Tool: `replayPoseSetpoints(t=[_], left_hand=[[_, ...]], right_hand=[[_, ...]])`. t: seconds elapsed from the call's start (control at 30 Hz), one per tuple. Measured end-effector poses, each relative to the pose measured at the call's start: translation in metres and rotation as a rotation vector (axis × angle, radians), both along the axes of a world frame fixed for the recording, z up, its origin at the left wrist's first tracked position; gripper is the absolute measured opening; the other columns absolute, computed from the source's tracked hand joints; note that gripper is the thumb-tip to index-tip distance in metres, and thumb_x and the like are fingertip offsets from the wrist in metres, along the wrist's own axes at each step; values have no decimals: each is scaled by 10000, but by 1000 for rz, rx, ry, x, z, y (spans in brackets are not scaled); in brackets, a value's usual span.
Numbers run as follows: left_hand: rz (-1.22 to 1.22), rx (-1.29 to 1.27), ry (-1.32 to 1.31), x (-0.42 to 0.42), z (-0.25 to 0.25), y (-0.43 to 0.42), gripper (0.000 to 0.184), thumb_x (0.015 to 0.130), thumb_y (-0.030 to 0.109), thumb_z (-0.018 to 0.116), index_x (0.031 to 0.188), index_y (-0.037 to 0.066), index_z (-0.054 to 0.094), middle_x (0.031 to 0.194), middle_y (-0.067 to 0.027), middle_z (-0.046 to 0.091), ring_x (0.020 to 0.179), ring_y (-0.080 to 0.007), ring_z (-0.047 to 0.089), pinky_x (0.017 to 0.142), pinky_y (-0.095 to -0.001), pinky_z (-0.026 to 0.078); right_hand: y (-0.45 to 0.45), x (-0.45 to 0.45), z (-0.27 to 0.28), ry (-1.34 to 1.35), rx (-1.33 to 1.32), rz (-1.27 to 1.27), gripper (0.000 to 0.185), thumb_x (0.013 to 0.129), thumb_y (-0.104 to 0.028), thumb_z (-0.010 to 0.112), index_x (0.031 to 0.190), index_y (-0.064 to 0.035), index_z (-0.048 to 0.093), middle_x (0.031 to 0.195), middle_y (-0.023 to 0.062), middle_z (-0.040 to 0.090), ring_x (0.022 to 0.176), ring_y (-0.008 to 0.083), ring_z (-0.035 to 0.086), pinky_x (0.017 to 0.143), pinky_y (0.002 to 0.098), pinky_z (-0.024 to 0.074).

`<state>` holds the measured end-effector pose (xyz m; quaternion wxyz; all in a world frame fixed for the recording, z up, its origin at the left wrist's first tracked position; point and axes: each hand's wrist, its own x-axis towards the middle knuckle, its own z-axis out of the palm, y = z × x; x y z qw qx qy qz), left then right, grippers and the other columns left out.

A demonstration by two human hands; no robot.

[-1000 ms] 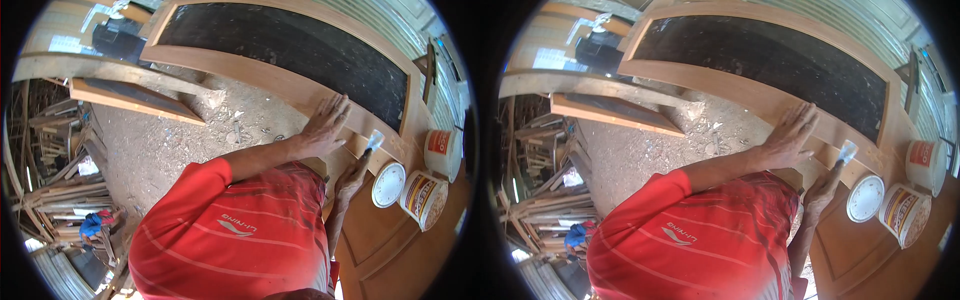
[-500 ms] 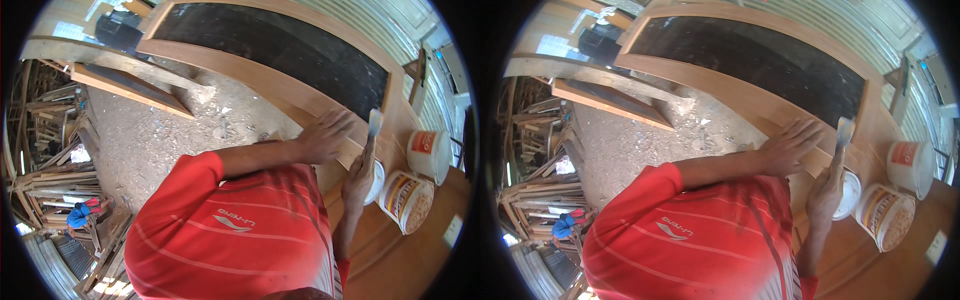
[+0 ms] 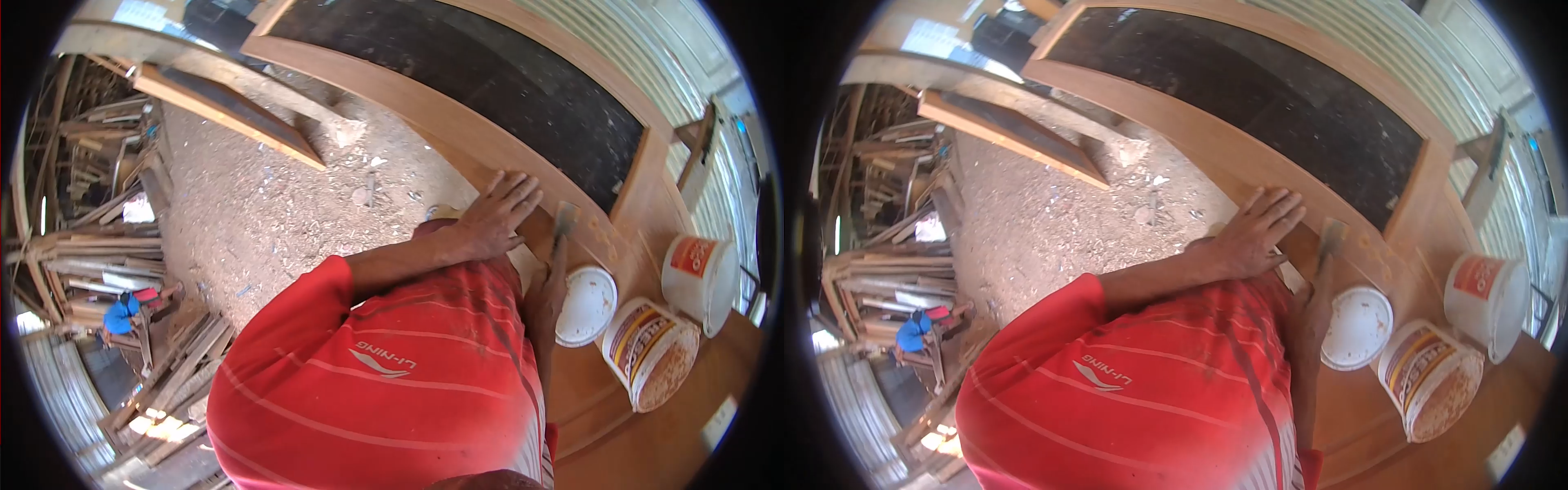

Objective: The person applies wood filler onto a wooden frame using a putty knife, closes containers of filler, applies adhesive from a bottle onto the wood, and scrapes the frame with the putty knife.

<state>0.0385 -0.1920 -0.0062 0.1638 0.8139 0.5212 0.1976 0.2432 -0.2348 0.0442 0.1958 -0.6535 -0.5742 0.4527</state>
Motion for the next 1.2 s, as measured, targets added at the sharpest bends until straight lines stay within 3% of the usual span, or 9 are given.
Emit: replayPoseSetpoints(t=[0.03,0.23,0.33,0.47,0.63,0.7,0.93,1.0,1.2], left_hand=[[7,-21,-37,-1,1,4,912,881,321,852,1623,-17,445,1727,-247,368,1631,-435,293,1333,-602,243],[97,-12,-216,-19,34,28,956,912,383,837,1655,-14,384,1745,-279,304,1634,-467,267,1324,-634,229],[198,230,-58,-28,39,32,1030,881,413,856,1671,-25,361,1761,-319,234,1621,-522,260,1338,-622,199],[98,-10,119,-50,-4,17,1048,895,445,845,1686,-8,328,1757,-309,256,1638,-511,225,1340,-620,206],[128,-32,-153,-52,8,21,1032,903,444,845,1694,5,348,1751,-315,283,1621,-515,270,1322,-633,232],[125,10,-115,-55,11,21,1003,907,430,844,1684,3,374,1748,-316,294,1617,-510,282,1313,-632,242],[-71,-85,-21,-90,19,38,971,915,367,842,1677,-10,372,1762,-298,274,1623,-495,276,1323,-621,223],[-47,-118,-116,-92,30,45,972,918,341,842,1683,-11,356,1770,-294,255,1629,-490,268,1327,-620,216],[-104,-45,-110,-113,35,68,983,933,301,831,1713,16,305,1776,-303,229,1636,-533,213,1330,-630,199]], right_hand=[[-3,0,-15,-57,349,37,644,1031,-4,473,1666,42,377,1598,346,517,1382,512,593,1127,525,490],[26,5,38,-262,92,260,676,1007,8,466,1676,27,377,1602,323,531,1436,457,583,1146,500,501],[32,15,64,-208,447,190,694,998,11,487,1680,39,362,1632,304,511,1472,437,561,1181,480,491],[12,-4,5,67,555,-150,700,979,52,460,1675,47,383,1676,267,488,1554,370,496,1254,437,415],[-7,-23,-49,-182,135,-112,650,1035,-35,566,1670,-30,423,1370,321,659,1137,478,679,952,543,542],[-6,-31,-27,-230,138,-86,664,1025,-50,579,1665,-10,405,1188,296,695,1006,479,715,842,566,568],[-9,-45,-9,-258,564,-307,672,1035,-44,595,1679,-49,405,1123,299,684,883,467,720,759,540,591],[-15,-42,-32,-306,249,-238,676,1059,-82,597,1695,-48,370,1143,302,677,967,484,707,765,555,590],[-26,-71,-49,-271,417,-469,618,1120,-102,523,1695,17,329,1353,359,678,1161,420,725,985,492,569]])
